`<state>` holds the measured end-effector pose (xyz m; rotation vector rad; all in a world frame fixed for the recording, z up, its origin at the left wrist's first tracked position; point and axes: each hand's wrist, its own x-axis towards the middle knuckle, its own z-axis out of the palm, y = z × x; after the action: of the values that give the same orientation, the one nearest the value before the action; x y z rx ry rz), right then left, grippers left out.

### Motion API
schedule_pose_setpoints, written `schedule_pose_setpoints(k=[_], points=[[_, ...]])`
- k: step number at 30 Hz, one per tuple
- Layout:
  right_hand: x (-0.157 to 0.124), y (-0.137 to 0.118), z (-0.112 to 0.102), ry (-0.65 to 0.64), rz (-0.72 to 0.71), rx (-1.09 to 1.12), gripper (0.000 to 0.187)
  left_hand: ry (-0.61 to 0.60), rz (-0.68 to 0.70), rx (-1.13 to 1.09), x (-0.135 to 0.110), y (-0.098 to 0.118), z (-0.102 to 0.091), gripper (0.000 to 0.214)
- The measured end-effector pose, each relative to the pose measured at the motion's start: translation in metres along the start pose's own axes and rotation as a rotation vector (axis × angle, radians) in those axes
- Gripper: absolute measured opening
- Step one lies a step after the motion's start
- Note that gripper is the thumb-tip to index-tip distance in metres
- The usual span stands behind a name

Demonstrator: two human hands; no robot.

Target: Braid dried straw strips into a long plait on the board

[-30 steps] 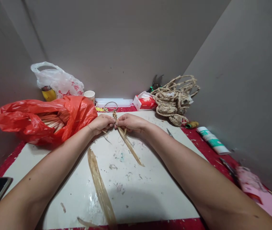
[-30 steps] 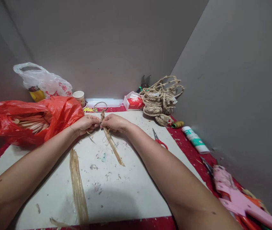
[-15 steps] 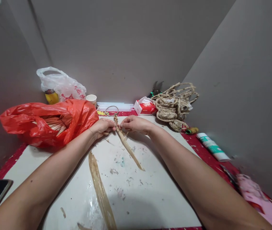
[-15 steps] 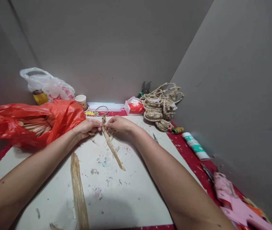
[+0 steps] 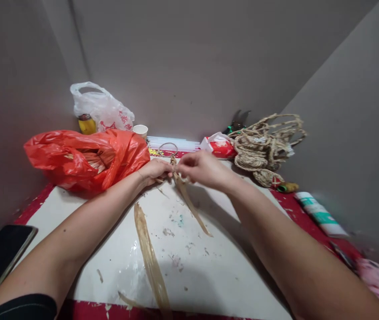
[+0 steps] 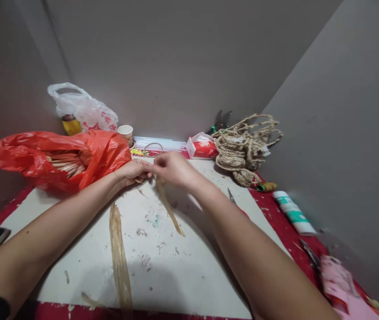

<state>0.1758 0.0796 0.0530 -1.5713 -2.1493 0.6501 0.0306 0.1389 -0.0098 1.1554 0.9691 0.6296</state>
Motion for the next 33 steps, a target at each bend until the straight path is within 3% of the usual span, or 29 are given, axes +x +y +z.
schedule_pose_setpoints(k=[1,3,6,9,18,26,28,33], points=[[-0.007,-0.014,0.012,-0.158,-0.053,0.028,0.023,0.007,0.004,-0.003,0.0,0.0,0.001,0.014],[-0.02,-0.037,0.039,-0.341,-0.117,-0.074,0.03,0.026,0.003,-0.01,-0.002,0.0,0.002,0.015],[-0.032,-0.051,0.075,-0.299,-0.186,-0.195,0.028,0.024,-0.017,-0.003,-0.004,0.003,0.003,0.014],[-0.033,-0.047,0.092,-0.334,-0.248,-0.161,0.011,0.024,-0.013,0.008,-0.006,0.005,0.004,0.012],[-0.025,-0.04,0.058,-0.291,-0.162,-0.013,0.003,0.062,-0.033,0.017,-0.008,0.004,0.006,0.021],[-0.039,-0.052,0.08,-0.435,-0.284,-0.054,0.011,0.03,0.007,0.031,-0.004,-0.001,0.003,0.015],[-0.034,-0.047,0.069,-0.453,-0.24,0.07,0.01,0.037,0.007,0.027,-0.004,-0.001,0.002,0.017],[-0.009,-0.02,0.02,-0.402,-0.042,0.545,0.014,0.052,0.029,0.017,-0.004,-0.002,0.001,0.013]])
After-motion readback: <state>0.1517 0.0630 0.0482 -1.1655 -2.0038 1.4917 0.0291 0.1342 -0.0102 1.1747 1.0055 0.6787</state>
